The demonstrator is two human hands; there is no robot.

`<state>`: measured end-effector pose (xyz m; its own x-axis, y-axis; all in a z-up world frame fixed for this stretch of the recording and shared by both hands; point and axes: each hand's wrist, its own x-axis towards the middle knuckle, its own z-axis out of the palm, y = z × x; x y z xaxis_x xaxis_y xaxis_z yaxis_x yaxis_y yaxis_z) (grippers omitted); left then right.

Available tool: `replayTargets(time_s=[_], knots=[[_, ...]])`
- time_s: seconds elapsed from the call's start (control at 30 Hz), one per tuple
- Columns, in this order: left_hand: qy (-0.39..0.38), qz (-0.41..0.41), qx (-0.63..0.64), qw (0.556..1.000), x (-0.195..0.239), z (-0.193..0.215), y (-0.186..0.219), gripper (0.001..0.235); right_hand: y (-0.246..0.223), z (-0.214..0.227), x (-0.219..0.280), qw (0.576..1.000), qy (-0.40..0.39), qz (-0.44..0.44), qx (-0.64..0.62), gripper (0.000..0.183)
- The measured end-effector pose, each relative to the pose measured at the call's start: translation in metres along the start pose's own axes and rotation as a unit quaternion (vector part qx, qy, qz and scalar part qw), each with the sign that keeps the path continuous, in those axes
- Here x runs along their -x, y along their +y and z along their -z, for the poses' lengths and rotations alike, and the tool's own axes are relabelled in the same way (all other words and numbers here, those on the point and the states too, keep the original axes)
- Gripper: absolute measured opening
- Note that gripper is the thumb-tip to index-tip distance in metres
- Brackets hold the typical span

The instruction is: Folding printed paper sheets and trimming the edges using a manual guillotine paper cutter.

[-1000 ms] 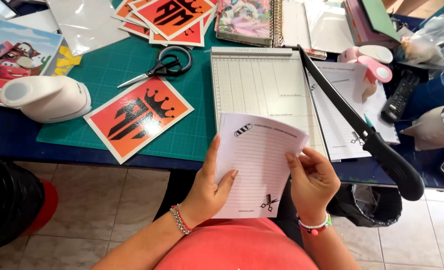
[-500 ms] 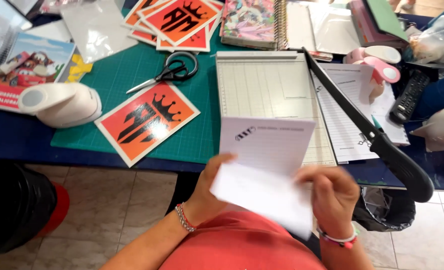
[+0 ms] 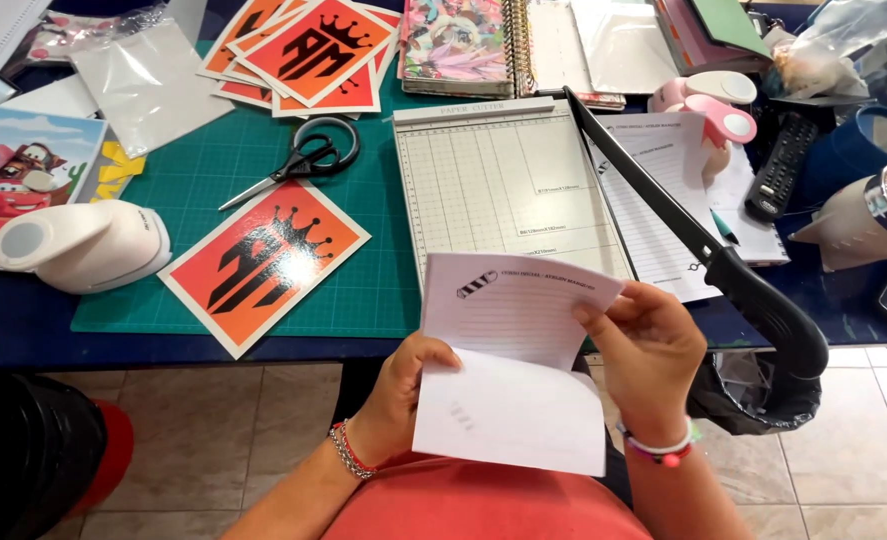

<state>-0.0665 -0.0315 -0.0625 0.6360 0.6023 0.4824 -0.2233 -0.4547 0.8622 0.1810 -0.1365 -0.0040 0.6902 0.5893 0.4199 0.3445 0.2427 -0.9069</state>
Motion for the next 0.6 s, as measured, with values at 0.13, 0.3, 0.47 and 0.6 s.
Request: replayTargets(time_s=[0.13, 0.3, 0.47, 0.6], knots=[[0.021, 0.005, 0.006, 1.0, 0.0, -0.002, -0.001, 0.033, 0.002, -0.001, 0.011, 0.984, 0.05, 0.09, 0.148, 0.036], [0.042, 0.002, -0.003, 0.999, 0.0, -0.005, -0.003, 0.036, -0.012, 0.0, 0.008, 0.97, -0.017, 0.212, 0.121, 0.023], [0.056, 0.002, 0.012, 0.998, 0.007, -0.007, -0.01, 0.055, -0.006, 0.017, 0.014, 0.976, -0.071, 0.195, 0.065, 0.018], [0.106, -0.073, -0.018, 0.991, 0.008, -0.014, -0.021, 0.063, -0.017, 0.023, 0.012, 0.969, -0.155, 0.189, 0.044, 0.01]])
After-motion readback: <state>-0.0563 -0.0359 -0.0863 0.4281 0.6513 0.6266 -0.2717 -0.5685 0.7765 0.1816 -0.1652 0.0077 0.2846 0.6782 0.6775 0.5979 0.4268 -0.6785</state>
